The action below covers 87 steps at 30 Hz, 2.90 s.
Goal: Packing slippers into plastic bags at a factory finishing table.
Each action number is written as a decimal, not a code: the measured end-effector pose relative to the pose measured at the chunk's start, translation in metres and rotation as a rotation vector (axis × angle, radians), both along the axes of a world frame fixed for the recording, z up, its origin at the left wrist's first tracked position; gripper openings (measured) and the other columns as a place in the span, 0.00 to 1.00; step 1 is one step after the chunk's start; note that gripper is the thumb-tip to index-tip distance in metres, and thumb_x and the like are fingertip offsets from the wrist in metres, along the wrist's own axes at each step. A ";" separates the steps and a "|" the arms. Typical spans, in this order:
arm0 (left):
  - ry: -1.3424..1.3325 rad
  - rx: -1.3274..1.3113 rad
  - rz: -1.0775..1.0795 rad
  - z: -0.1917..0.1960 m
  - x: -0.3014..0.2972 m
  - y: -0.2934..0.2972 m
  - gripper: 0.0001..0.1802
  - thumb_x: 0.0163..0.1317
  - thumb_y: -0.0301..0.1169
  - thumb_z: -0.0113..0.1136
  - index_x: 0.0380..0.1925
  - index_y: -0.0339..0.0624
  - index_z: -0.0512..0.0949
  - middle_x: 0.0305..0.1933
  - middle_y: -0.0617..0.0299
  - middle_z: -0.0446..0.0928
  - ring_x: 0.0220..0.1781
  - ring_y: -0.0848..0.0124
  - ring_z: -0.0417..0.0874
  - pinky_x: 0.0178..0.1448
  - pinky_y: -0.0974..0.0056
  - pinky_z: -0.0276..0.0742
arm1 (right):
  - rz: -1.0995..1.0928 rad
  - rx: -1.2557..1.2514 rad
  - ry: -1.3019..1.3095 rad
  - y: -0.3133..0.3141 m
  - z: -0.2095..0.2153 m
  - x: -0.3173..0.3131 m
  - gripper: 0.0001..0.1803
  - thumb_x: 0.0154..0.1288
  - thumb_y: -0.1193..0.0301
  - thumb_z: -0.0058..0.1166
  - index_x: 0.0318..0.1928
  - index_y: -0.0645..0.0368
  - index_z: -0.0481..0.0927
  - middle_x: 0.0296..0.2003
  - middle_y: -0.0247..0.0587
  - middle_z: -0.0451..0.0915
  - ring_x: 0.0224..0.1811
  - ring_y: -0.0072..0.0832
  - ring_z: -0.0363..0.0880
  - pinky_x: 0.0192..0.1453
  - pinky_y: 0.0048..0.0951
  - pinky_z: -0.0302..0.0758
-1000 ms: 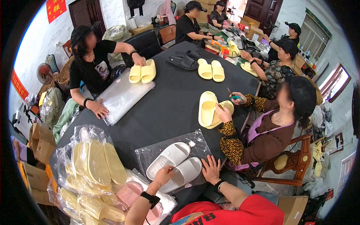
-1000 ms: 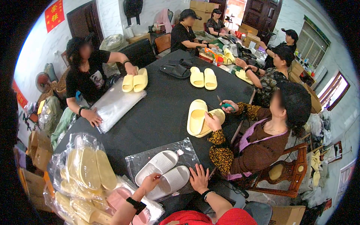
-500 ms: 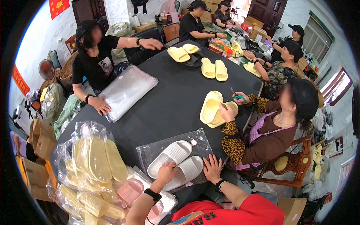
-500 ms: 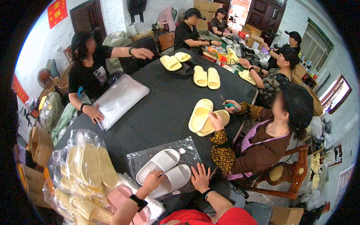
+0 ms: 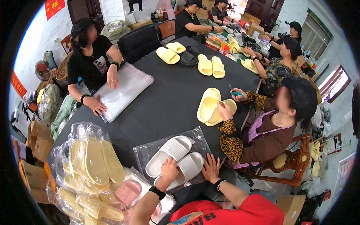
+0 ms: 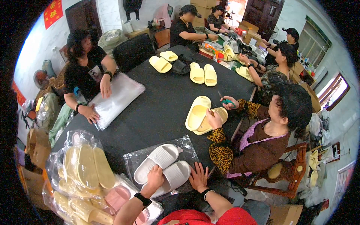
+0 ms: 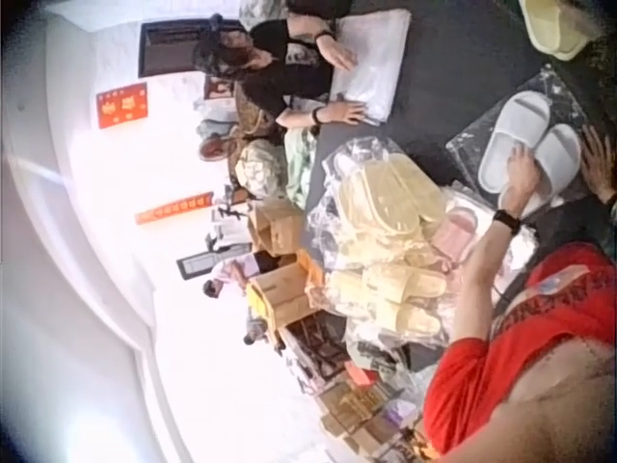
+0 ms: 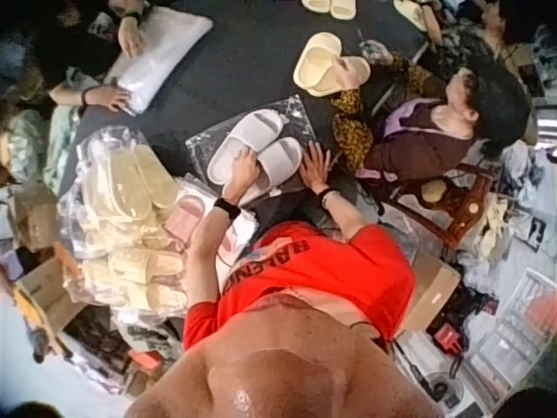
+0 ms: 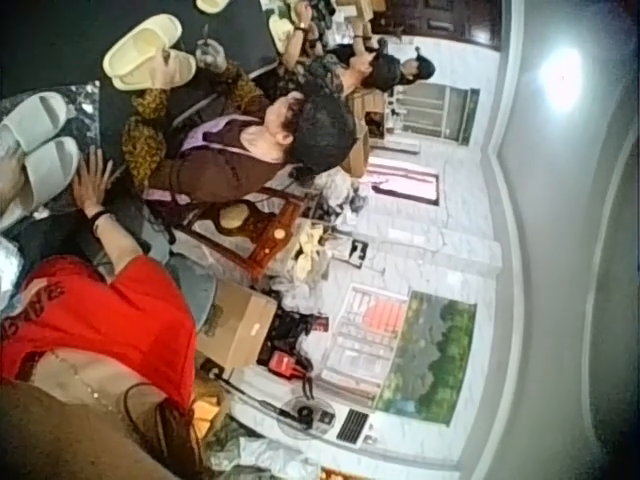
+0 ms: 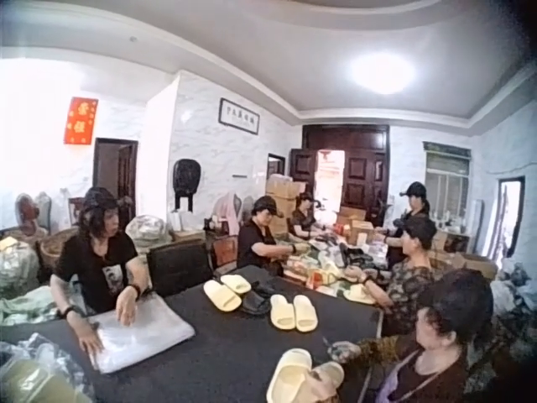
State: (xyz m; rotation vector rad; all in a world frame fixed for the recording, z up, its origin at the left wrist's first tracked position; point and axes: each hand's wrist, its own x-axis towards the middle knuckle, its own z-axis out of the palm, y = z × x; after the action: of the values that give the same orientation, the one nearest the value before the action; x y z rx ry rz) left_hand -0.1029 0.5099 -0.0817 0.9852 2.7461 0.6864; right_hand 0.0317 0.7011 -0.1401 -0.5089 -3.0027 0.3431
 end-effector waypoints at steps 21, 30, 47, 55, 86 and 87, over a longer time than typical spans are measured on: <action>0.033 -0.066 -0.050 -0.050 -0.007 -0.036 0.16 0.47 0.30 0.54 0.38 0.39 0.71 0.41 0.48 0.71 0.41 0.52 0.74 0.41 0.55 0.75 | 0.030 -0.016 0.067 -0.010 -0.003 -0.002 0.24 0.57 0.61 0.45 0.56 0.48 0.69 0.63 0.45 0.56 0.67 0.41 0.49 0.67 0.55 0.36; -1.253 1.038 0.508 0.043 -0.066 -0.049 0.14 0.61 0.34 0.49 0.44 0.40 0.71 0.35 0.65 0.74 0.33 0.77 0.73 0.36 0.70 0.68 | 0.045 0.092 0.066 0.006 -0.014 -0.005 0.25 0.62 0.61 0.42 0.61 0.45 0.62 0.65 0.42 0.52 0.68 0.39 0.44 0.66 0.55 0.36; -1.019 0.701 0.457 0.042 -0.022 -0.053 0.13 0.58 0.31 0.51 0.44 0.42 0.73 0.32 0.68 0.73 0.31 0.80 0.71 0.34 0.73 0.65 | -0.427 -1.117 0.231 0.023 0.031 -0.024 0.26 0.58 0.60 0.51 0.57 0.51 0.67 0.63 0.39 0.56 0.67 0.34 0.48 0.66 0.51 0.42; -0.512 0.264 0.243 -0.019 0.005 -0.053 0.16 0.53 0.30 0.53 0.42 0.38 0.73 0.40 0.50 0.74 0.43 0.57 0.76 0.48 0.61 0.70 | -0.282 -2.073 0.558 0.000 0.179 -0.050 0.16 0.65 0.64 0.42 0.51 0.56 0.68 0.47 0.39 0.72 0.50 0.31 0.70 0.52 0.38 0.69; 0.115 -0.099 -0.029 -0.031 -0.007 -0.026 0.13 0.48 0.29 0.55 0.37 0.46 0.73 0.38 0.59 0.69 0.43 0.60 0.71 0.44 0.55 0.69 | 0.183 -1.133 0.789 -0.033 0.169 -0.066 0.37 0.65 0.44 0.22 0.58 0.63 0.60 0.51 0.56 0.68 0.46 0.41 0.73 0.51 0.37 0.68; 0.151 -0.090 -0.023 -0.033 -0.006 -0.025 0.13 0.48 0.29 0.54 0.37 0.46 0.72 0.37 0.59 0.69 0.43 0.60 0.70 0.43 0.55 0.69 | 0.278 -1.107 0.827 -0.037 0.177 -0.064 0.38 0.64 0.42 0.21 0.58 0.63 0.59 0.50 0.57 0.68 0.46 0.42 0.73 0.51 0.37 0.68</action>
State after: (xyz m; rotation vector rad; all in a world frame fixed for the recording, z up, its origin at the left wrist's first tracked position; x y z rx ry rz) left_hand -0.1093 0.4851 -0.1148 1.0890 2.8599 0.4997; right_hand -0.0325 0.6637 0.0366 0.0573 -1.8433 1.7271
